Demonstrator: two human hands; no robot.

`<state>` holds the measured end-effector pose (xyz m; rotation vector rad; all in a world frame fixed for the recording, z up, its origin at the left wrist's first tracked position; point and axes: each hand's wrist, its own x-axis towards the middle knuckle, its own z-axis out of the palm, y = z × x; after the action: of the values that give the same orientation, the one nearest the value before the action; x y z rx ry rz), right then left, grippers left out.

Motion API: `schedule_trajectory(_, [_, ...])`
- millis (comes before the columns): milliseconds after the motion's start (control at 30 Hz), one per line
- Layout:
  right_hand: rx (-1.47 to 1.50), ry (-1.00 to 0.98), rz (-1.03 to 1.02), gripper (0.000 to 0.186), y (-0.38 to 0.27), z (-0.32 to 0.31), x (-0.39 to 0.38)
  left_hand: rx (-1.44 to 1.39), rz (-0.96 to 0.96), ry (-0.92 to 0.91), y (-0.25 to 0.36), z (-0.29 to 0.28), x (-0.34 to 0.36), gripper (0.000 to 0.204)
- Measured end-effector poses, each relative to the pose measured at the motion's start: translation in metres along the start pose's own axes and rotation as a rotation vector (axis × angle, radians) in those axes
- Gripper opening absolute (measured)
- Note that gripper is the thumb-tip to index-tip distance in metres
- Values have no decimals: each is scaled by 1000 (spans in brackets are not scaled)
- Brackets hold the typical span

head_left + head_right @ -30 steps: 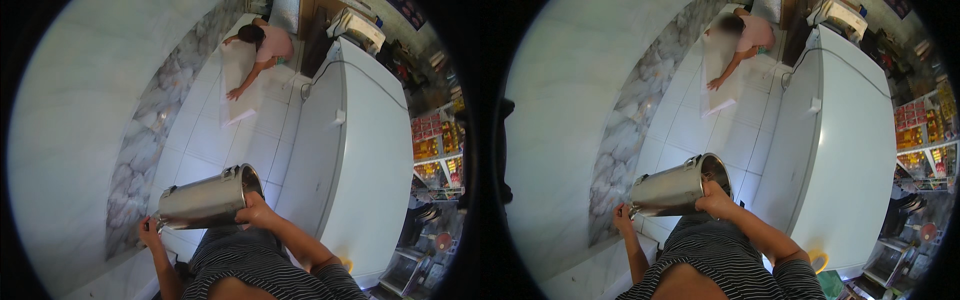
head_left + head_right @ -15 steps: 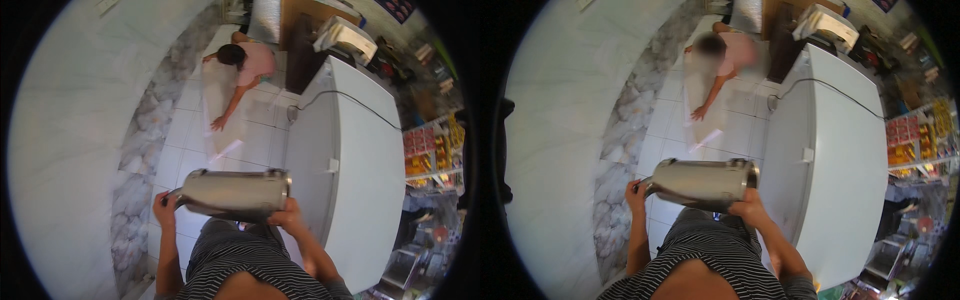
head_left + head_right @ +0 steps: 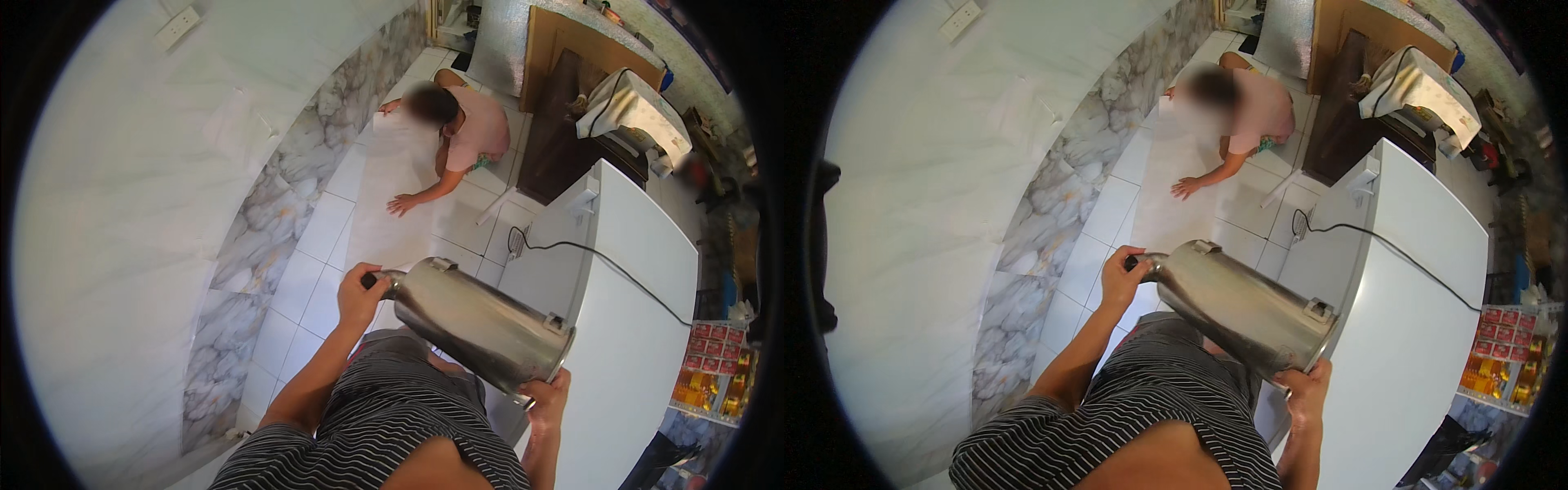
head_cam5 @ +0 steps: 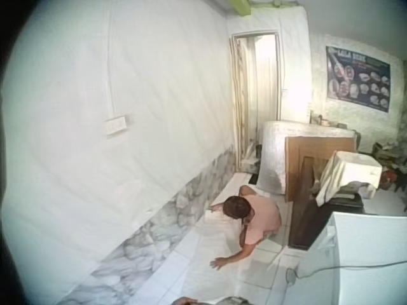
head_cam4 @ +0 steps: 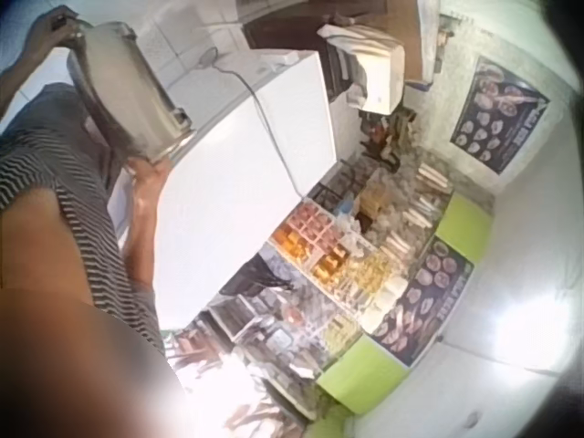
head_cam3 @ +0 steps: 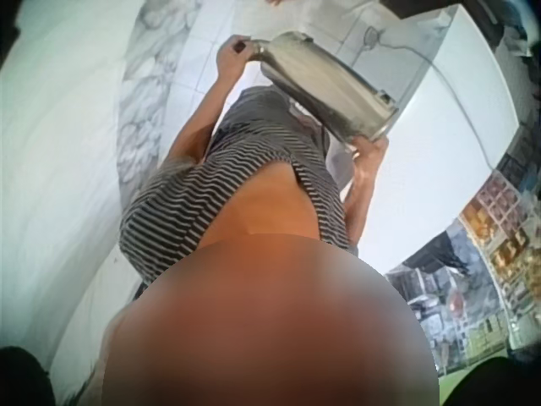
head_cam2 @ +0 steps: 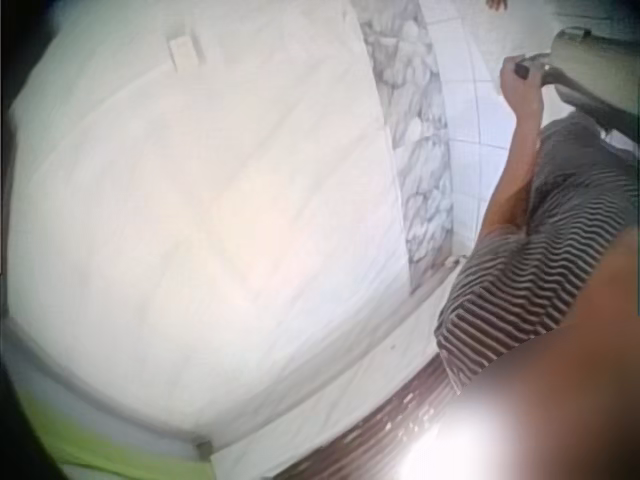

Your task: The person loads ground meat into a sausage stuffer, assembles the device, and moves it to a different area. They then wash their hands at a sink and return to the workspace.

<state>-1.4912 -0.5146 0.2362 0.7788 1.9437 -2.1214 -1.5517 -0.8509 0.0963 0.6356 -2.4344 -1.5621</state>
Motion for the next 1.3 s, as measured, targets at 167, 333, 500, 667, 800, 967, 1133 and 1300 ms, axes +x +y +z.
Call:
schedule_trajectory(167, [42, 135, -52, 38, -44, -27, 65, -23, -115, -91, 59, 65, 55, 35])
schedule_trajectory(333, [50, 253, -165, 51, -76, -47, 113, 30, 117, -84, 122, 136, 114, 34])
schedule_trajectory(500, [75, 445, -158, 54, -119, -63, 157, -14, 73, -288, 178, 207, 174, 34])
schedule_trajectory(667, [-368, 342, -402, 14, -136, -109, 195, 16, 120, -446, 225, 274, 225, 36])
schedule_trajectory(800, [-556, 288, -844, 6, -130, -141, 231, 34, 166, -475, 256, 315, 249, 34])
schedule_trajectory(967, [-330, 201, -640, 7, -155, -156, 266, 43, 187, -455, 280, 342, 265, 33])
schedule_trajectory(1133, [-175, 149, -204, 12, -188, -149, 289, 61, 188, -405, 285, 354, 274, 33])
schedule_trajectory(1300, [116, 336, -131, 58, -205, -136, 317, 78, 136, -367, 273, 359, 271, 35])
